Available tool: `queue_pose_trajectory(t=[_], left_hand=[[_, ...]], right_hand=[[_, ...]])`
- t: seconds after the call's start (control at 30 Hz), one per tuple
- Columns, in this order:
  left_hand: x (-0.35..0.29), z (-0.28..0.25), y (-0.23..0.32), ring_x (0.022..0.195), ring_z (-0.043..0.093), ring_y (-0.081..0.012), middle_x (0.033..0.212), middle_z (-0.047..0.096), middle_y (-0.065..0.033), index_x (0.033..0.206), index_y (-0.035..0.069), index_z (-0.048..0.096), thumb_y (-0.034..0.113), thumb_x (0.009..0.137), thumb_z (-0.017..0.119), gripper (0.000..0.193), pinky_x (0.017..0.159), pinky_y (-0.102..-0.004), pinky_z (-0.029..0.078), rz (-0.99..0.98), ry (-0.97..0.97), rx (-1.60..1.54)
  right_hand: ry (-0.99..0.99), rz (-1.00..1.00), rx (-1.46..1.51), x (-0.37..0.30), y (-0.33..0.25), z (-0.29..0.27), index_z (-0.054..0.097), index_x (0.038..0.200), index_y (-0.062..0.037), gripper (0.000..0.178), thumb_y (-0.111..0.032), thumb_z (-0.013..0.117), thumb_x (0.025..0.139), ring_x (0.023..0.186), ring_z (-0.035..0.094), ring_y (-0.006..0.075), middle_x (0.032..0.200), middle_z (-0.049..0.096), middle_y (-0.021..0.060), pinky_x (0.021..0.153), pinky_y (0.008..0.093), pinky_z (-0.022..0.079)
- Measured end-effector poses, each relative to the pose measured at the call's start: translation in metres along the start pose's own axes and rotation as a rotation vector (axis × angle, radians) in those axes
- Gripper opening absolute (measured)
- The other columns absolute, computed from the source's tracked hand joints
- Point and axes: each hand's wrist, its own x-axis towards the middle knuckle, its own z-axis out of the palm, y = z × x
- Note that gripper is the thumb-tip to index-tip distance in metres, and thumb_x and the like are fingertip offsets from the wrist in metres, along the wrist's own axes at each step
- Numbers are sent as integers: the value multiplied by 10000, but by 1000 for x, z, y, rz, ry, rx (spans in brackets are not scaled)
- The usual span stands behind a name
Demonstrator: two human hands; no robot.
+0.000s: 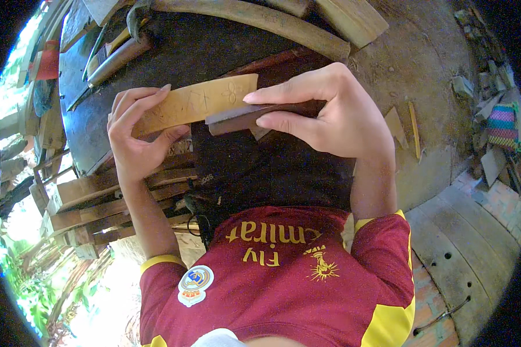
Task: Sanding and carving a pattern into a piece of wood using a chisel and hammer.
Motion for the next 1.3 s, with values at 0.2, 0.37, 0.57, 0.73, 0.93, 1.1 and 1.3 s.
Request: queue_pose_trajectory(t=[0.2,0.37,0.57,0.73,0.93,1.1,1.3], left_hand=[[-4,0,1,1009,648,-268,1060,723,-93,1098,61,766,225,550,937,597,908,-375,495,-40,-55,-27],[-2,-1,1,972,652,-257,1030,727,-72,1069,76,774,214,524,934,584,872,-371,500,-24,-46,-8],[2,-1,0,895,660,-233,971,735,-24,1016,112,793,255,479,934,574,787,-356,506,6,-20,-19],[0,-1,0,900,659,-227,976,736,-19,1016,122,795,247,468,934,579,790,-362,503,-1,-11,-14],[1,0,-1,900,662,-229,975,735,-17,1018,122,792,260,478,935,576,791,-367,508,12,-18,6],[-2,5,0,971,648,-269,1034,718,-92,1114,63,760,217,551,929,608,883,-382,507,-34,0,26],[-3,22,9,911,646,-259,1004,711,-44,1087,101,768,281,611,923,532,812,-372,521,-103,193,211]], right_hand=[[193,20,1,0,5,2,780,1066,-18,269,4,792,798,806,740,179,907,775,134,735,275,544],[121,82,-13,13,5,-4,773,1084,-13,258,-11,788,827,893,743,159,958,779,132,797,278,560],[116,114,107,14,13,-14,777,1073,-21,225,-75,792,855,862,730,128,964,785,107,810,267,563],[33,15,54,9,12,-8,775,1083,-26,249,-59,797,836,883,751,192,984,778,138,822,288,564],[-101,-60,46,3,5,4,780,1097,-46,330,-33,825,770,632,667,169,734,713,120,603,285,477],[62,-37,25,1,5,13,766,1118,-19,338,-33,809,783,623,645,163,761,715,110,600,276,469],[478,232,126,-11,-9,32,681,1260,20,363,-62,722,908,936,705,136,1085,758,145,849,267,530]])
